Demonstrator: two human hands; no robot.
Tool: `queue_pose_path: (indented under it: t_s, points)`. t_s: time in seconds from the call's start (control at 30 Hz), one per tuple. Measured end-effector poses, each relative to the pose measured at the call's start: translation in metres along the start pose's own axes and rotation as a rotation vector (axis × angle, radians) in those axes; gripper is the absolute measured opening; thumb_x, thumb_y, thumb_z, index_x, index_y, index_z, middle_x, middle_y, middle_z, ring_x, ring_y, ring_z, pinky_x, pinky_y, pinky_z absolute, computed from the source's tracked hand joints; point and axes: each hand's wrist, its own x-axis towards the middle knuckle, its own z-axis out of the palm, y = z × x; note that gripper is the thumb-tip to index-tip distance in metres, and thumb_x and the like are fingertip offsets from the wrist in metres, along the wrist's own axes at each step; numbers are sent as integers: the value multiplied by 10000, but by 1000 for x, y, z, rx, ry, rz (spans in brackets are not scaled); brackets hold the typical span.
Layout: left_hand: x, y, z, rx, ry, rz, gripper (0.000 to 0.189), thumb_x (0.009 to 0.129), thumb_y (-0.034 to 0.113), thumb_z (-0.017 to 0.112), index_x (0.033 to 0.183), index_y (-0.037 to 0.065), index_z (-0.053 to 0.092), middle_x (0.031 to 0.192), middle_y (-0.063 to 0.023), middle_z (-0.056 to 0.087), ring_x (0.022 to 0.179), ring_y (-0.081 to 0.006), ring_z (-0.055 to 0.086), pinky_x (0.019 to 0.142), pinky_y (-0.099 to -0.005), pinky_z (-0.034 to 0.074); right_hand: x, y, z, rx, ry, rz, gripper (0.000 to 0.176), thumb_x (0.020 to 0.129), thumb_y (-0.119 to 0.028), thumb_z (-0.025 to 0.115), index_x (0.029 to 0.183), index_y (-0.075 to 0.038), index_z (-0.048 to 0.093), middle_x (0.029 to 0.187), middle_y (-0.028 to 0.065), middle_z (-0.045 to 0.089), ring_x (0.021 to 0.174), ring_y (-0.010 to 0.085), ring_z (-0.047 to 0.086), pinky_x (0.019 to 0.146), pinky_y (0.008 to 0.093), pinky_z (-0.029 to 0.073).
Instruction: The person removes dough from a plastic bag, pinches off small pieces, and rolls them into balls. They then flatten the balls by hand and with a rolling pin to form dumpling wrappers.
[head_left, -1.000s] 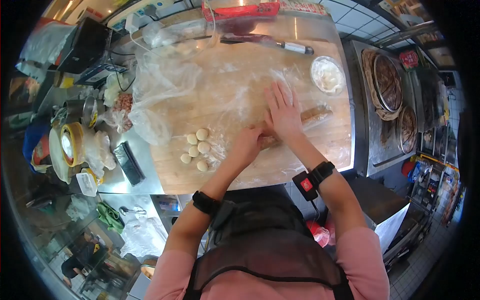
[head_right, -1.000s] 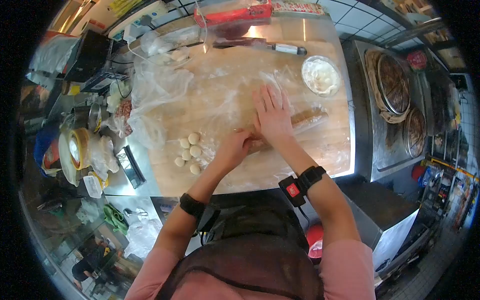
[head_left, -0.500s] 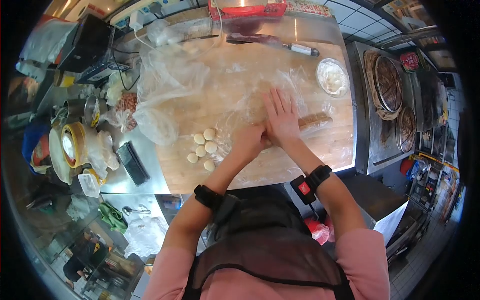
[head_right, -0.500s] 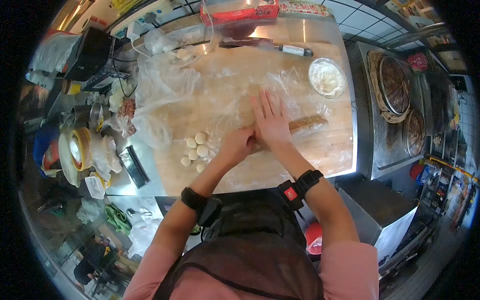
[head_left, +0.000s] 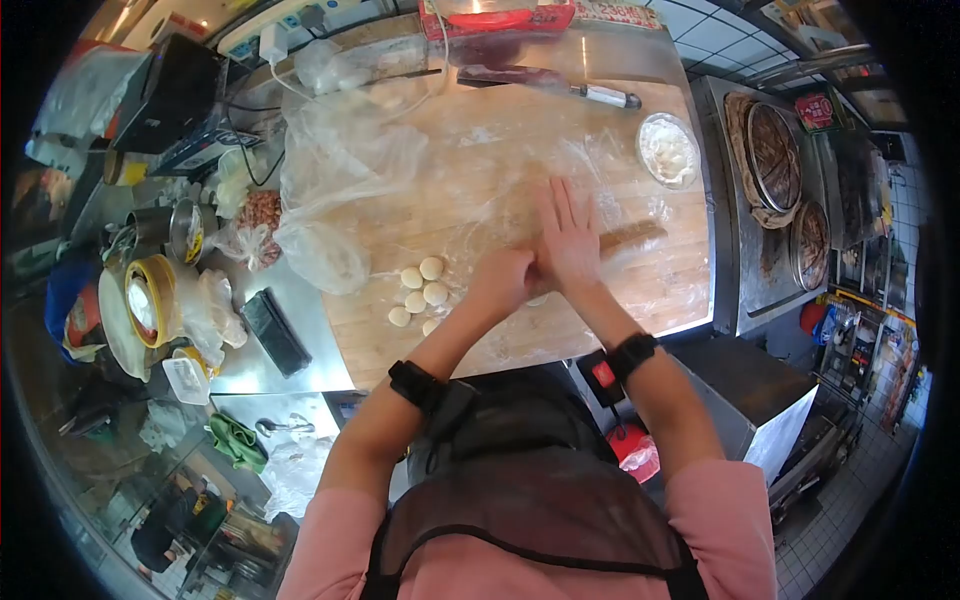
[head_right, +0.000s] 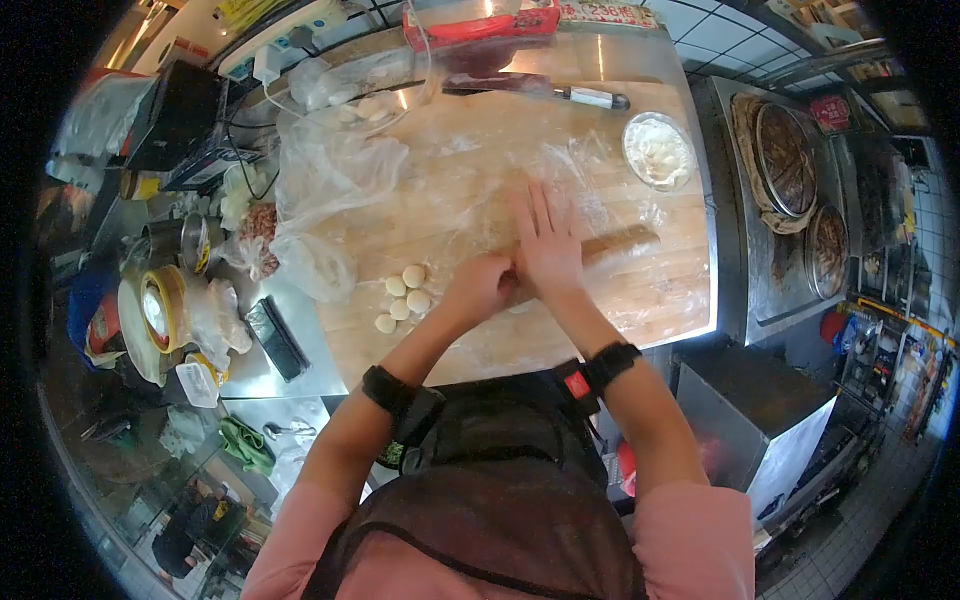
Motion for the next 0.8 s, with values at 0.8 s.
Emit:
queue_pose_path:
  t_s: [0.8]
  points:
    - [-32,-8,-18,-218,41,-222,97,775,64,640,849,18,598,764,-180,626,701,-360,608,618,-416,474,-10,-25,-2,29,-114,147,674,795,-162,483,1421,13,302,1502,146,289,1412,287,226,1117,531,147]
